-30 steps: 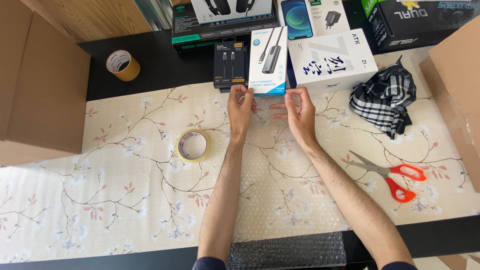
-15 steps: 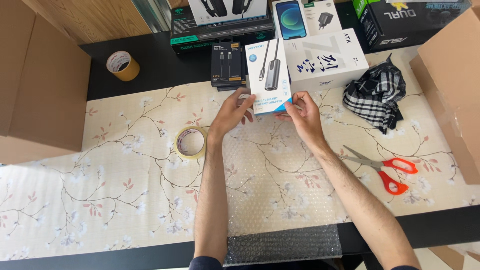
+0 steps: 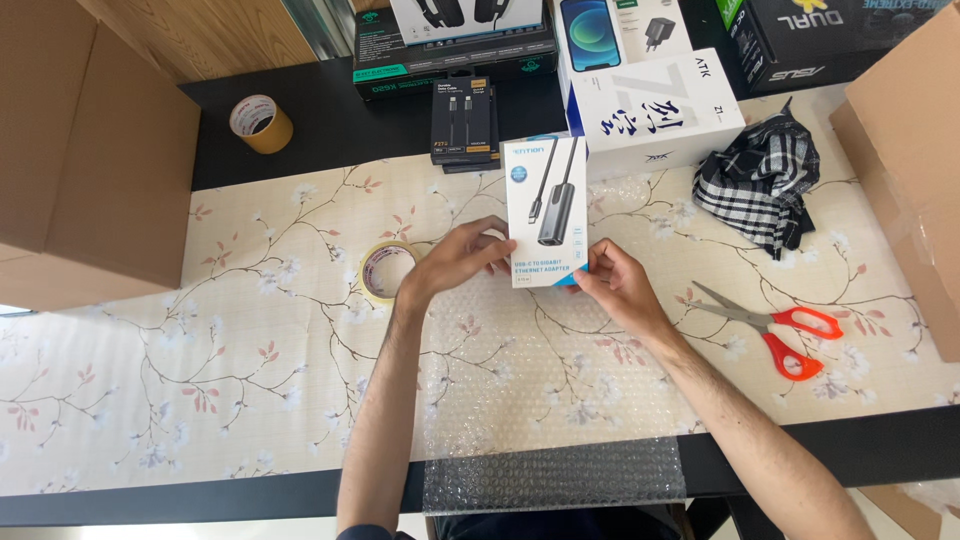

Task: The person wraps a small rectangular box in bubble wrap on a table. They cut the bubble wrap with scissors, fold it around the box, and secure it with multiple strips of clear tape. The wrapped package is then placed into a cardboard box.

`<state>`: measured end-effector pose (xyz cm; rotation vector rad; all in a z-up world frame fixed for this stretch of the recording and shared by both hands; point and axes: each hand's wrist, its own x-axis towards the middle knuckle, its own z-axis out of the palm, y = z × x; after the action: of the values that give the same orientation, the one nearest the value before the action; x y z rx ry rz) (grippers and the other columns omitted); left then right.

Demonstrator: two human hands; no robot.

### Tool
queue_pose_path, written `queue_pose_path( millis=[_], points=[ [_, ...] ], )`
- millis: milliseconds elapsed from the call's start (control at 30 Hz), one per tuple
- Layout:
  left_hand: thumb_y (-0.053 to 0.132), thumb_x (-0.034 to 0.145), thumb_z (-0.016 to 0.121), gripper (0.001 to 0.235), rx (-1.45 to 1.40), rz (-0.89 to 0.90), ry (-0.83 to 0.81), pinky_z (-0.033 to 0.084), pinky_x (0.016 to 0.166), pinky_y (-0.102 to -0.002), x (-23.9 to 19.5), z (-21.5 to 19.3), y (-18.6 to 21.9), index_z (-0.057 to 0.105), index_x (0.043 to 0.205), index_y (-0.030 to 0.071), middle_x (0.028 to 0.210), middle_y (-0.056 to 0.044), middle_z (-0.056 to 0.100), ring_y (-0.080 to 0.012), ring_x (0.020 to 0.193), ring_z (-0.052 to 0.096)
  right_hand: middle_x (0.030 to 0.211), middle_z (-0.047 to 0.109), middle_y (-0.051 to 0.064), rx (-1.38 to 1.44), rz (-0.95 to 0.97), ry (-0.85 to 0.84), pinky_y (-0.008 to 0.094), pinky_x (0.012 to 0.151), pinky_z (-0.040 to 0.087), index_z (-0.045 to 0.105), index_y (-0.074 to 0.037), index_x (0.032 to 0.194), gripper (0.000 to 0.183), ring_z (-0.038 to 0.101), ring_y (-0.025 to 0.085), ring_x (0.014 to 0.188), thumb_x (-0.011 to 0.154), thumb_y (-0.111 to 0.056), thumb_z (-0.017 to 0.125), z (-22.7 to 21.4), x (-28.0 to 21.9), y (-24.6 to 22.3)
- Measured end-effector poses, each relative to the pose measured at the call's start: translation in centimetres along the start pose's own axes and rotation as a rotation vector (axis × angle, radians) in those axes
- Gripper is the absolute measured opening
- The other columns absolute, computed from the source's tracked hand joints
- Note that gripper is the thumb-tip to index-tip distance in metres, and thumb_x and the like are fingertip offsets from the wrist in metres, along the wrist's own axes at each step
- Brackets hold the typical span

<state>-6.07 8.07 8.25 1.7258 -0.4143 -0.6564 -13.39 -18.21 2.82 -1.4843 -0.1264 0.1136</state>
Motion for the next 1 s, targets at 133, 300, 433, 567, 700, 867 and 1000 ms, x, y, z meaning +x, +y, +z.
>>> queue_pose_path(
  millis=[133,300,433,567,700,867,1000],
  points=[
    [0.037,0.101,0.06,0.035,-0.005,0.033,0.059,0.058,0.07,-0.034,-0.6,2.2,-3.0,0.062,0.116,0.005,0.086,-0.015,0.073,-0.0244,0.077,0.073,0.084,0.062,0.012,-0.017,0.016,-0.037,0.033,0.075,0.061,0.053,-0.002,0.097,0.022,0.071,0.02,0.082,0.091,-0.008,0.074,-1.0,-1.3,1.0],
    [0.044,0.106,0.05,0.038,0.038,0.031,0.146,0.05,0.05,-0.029,-1.8,4.7,-5.2,0.06,0.109,0.008,0.053,-0.004,0.062,-0.0158,0.045,0.058,0.075,0.062,0.012,-0.011,0.044,-0.062,0.031,0.064,0.062,0.056,0.0,0.089,0.022,0.071,0.018,0.071,0.087,-0.006,0.078,-1.8,-2.4,1.9],
    [0.052,0.105,0.045,0.047,0.184,-0.02,0.189,0.05,0.05,-0.028,-3.2,6.2,-4.6,0.06,0.111,0.008,0.058,-0.004,0.065,-0.0137,0.049,0.06,0.07,0.062,0.012,-0.045,0.089,-0.12,0.029,0.054,0.062,0.057,0.0,0.087,0.024,0.068,0.015,0.065,0.083,-0.008,0.08,-3.0,-3.1,4.2],
    [0.052,0.107,0.034,0.058,0.539,-0.069,0.212,0.056,0.065,-0.043,-4.1,7.1,-3.6,0.062,0.11,0.0,0.06,-0.014,0.066,-0.029,0.061,0.067,0.065,0.062,0.01,-0.166,0.071,-0.159,0.029,0.058,0.057,0.06,-0.003,0.08,0.027,0.06,0.013,0.063,0.08,-0.015,0.084,-2.8,-3.8,3.2],
    [0.053,0.106,0.028,0.065,0.695,-0.121,0.214,0.059,0.076,-0.052,-4.5,7.6,-3.1,0.064,0.112,0.0,0.07,-0.02,0.069,-0.0389,0.077,0.073,0.061,0.06,0.007,-0.203,0.103,-0.169,0.025,0.058,0.054,0.059,-0.004,0.078,0.028,0.057,0.01,0.059,0.081,-0.018,0.083,-2.8,-3.8,2.9],
    [0.054,0.105,0.025,0.065,0.712,-0.15,0.219,0.058,0.08,-0.055,-4.5,7.4,-2.6,0.064,0.108,0.002,0.073,-0.022,0.07,-0.0425,0.082,0.073,0.058,0.059,0.006,-0.207,0.115,-0.188,0.022,0.053,0.048,0.059,-0.004,0.077,0.025,0.055,0.008,0.054,0.083,-0.016,0.081,-2.6,-3.7,2.9],
    [0.054,0.105,0.024,0.064,0.723,-0.15,0.231,0.057,0.08,-0.057,-4.5,7.4,-2.5,0.063,0.104,0.003,0.073,-0.025,0.068,-0.0452,0.082,0.073,0.057,0.06,0.005,-0.198,0.113,-0.2,0.019,0.05,0.043,0.059,-0.005,0.077,0.025,0.051,0.006,0.052,0.083,-0.016,0.08,-2.5,-3.7,2.8]
  ],
)
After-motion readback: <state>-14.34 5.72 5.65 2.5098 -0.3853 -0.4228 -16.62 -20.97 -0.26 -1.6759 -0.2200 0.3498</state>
